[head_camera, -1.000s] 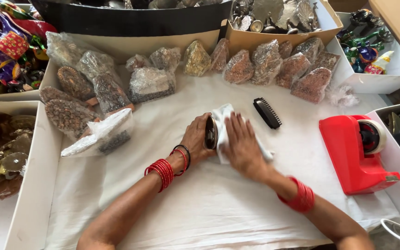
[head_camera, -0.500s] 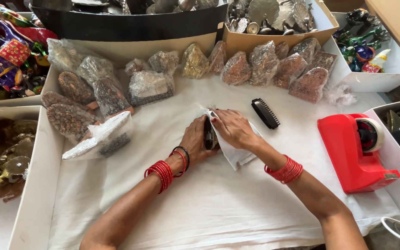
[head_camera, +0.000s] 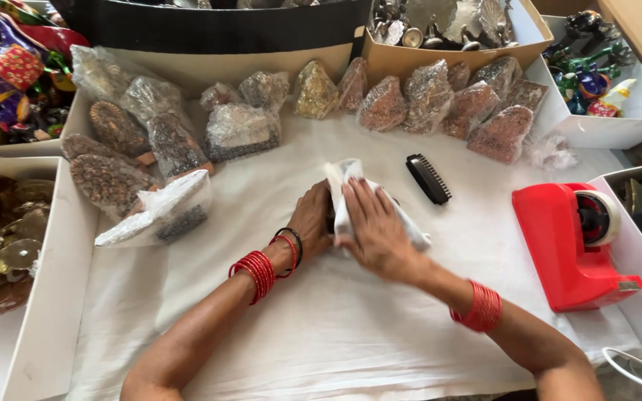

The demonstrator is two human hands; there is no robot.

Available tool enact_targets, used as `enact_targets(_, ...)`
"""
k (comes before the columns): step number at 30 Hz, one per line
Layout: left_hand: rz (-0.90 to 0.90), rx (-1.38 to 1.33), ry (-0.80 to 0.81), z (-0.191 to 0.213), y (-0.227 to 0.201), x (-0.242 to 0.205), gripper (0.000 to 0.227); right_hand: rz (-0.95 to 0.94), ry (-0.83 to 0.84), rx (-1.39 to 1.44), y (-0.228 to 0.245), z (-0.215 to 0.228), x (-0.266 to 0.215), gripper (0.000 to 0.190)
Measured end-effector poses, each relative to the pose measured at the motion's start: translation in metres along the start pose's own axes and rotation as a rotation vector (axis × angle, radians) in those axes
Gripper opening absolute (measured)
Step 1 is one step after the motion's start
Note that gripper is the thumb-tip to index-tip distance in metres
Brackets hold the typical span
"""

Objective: The person uses a small brush to dust a brass figurine, then wipes it with a white cloth. The person rotates the figurine to clean different sides and continues wiping until the end of the clip. The workspace contains boxes of wrapped decorative items and a tape dispenser.

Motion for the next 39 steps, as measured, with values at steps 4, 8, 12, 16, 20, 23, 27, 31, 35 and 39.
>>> enact_targets(4, -0.024, 0.076, -0.038, -0.004, 0.007, 0.004, 0.111, -0.021, 0.07, 0.164, -0.028, 0.026, 0.054, 0.092)
enact_targets(8, -0.093, 0.045, -0.067, -0.001, 0.008, -0.001, 0.112, -0.274, 0.29, 0.479, -0.058, -0.009, 0.062, 0.063)
enact_targets(12, -0.155, 0.061, -0.172, -0.007, 0.021, -0.006, 0.113, -0.191, -0.089, 0.472, -0.049, 0.013, 0.043, 0.051)
enact_targets(16, 0.041, 0.174, -0.178, 0.009, 0.015, -0.01, 0.11, -0.093, -0.217, 0.381, -0.031, 0.029, 0.019, 0.051)
enact_targets(20, 0.147, 0.223, -0.03, 0.002, 0.022, -0.007, 0.092, -0.057, -0.236, 0.251, -0.023, 0.019, -0.006, 0.055)
enact_targets(23, 0.11, 0.146, 0.013, 0.004, 0.02, -0.009, 0.091, -0.024, -0.188, 0.131, -0.012, 0.006, -0.032, 0.065)
enact_targets(27, -0.001, -0.117, 0.11, 0.01, -0.001, -0.013, 0.1, 0.041, -0.092, 0.068, 0.0, -0.004, -0.061, 0.081)
enact_targets(31, -0.058, -0.276, 0.173, 0.001, 0.003, -0.014, 0.106, 0.058, -0.07, -0.018, 0.01, 0.003, -0.053, 0.087)
enact_targets(35, -0.122, -0.248, 0.152, -0.002, 0.008, -0.015, 0.104, -0.009, -0.088, -0.01, -0.001, 0.025, -0.008, 0.096)
enact_targets(39, -0.129, -0.325, 0.126, 0.006, -0.002, -0.016, 0.108, -0.167, 0.268, 0.189, -0.027, 0.01, 0.024, 0.102)
Point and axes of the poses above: each hand's wrist, its own x-axis towards the middle knuckle, its own z-axis out of the back of the hand, y = z × x, the point moved 6 cm from there along x, towards the middle knuckle, and after that the axes turned 12 degrees about y, right-handed, at the moved point
